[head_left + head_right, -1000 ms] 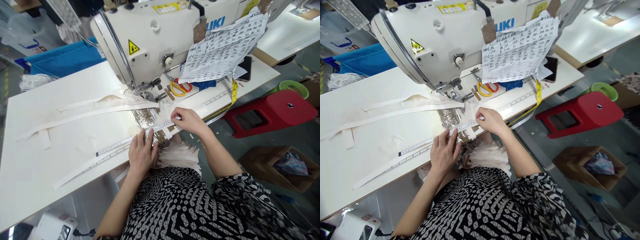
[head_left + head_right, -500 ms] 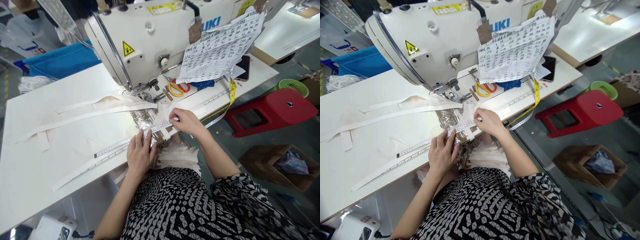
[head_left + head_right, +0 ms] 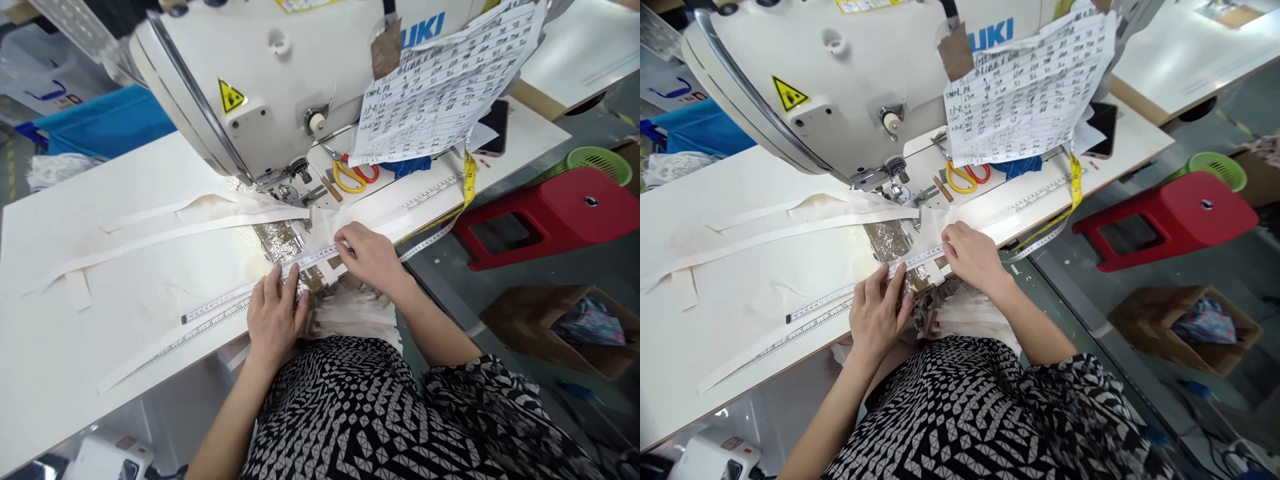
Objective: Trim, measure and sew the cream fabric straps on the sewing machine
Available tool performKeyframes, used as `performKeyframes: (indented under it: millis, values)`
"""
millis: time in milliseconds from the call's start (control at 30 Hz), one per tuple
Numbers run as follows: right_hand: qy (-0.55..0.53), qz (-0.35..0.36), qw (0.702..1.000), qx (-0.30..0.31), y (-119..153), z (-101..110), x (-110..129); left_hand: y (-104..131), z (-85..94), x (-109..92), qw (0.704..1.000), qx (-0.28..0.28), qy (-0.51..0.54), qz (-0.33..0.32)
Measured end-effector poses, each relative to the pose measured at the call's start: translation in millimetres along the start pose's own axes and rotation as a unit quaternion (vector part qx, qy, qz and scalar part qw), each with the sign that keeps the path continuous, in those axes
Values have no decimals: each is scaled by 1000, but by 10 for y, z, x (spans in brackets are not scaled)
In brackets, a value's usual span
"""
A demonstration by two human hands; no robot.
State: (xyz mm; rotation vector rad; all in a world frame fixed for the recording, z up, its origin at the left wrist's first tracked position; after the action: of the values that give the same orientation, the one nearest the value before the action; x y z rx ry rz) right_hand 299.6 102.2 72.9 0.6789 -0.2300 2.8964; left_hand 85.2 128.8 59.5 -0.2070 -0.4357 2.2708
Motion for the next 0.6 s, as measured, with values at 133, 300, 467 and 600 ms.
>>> performKeyframes:
  millis: [133,300,467,600]
  values:
    - [5,10,1000,9,31,18,49,21,5,14,1000,-1,6,6]
    - [-2,12,1000,12,37,29,65,30,13,22,1000,0,1,8]
    - [13,18,1000,15,45,25,79,20,43,14,1000,-4,-5,-1]
    - [27,19,999,17,52,24,90,12,65,6,1000,-11,-12,-7]
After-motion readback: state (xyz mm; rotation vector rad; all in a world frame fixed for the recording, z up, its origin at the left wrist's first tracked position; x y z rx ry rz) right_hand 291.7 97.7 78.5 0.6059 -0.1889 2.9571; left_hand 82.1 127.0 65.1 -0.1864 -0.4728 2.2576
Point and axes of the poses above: each hand's wrist, its own y-axis away from the middle knuckle, its own z-axis out of the back of the hand, x = y × z, the point moved 3 cm from there along -y, towards the middle knuckle, and after that the axes turned 3 degrees about z, right-handed, at the moved point
